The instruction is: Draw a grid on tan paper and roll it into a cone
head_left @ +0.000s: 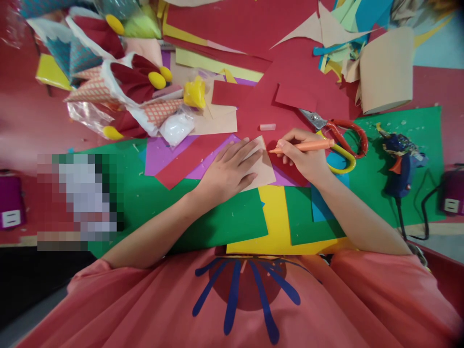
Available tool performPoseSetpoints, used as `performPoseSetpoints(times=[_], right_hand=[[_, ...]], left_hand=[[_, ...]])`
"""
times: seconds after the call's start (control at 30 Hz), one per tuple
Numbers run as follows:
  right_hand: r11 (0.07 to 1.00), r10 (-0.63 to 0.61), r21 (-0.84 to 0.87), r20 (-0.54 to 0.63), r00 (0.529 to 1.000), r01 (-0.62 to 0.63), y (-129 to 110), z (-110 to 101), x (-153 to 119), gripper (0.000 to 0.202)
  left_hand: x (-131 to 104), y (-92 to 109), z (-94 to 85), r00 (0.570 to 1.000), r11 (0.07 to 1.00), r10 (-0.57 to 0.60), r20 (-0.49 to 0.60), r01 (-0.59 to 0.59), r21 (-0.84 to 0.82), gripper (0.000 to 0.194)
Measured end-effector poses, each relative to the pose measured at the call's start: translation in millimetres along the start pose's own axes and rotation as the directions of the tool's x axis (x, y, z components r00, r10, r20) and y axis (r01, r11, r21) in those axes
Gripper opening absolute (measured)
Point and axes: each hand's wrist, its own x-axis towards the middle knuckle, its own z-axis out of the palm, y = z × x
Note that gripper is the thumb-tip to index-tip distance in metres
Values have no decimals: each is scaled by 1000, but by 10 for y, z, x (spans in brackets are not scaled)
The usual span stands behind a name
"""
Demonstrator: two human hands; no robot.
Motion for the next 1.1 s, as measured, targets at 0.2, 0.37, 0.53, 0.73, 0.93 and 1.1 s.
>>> performPoseSetpoints(times=[0.2,0.37,0.53,0.73,0.93,1.1], right_hand=[[996,-17,-88,31,999,20,-21,-3,-8,27],[994,-32,-105,44,999,37,-24,-7,-6,30],[998,-2,-56,70,998,6,-53,0,6,27],[999,43,34,10,999,-43,2,-5,-5,29],[1000,-11,-18,20,1000,12,-1,-10,-30,30],[997,-5,-78,44,999,8,-40,-5,-32,29]], left_hand=[[2,-2,7,1000,1000,-10,4,10,-3,45],[6,5,-1,1000,1000,-8,1,8,0,45],[8,3,-5,1000,1000,-17,11,18,-25,44],[9,-1,-13,999,998,-39,27,40,-39,46],[12,6,-32,994,995,-104,39,104,-3,46],[15,10,-35,994,995,-104,40,104,-5,46]])
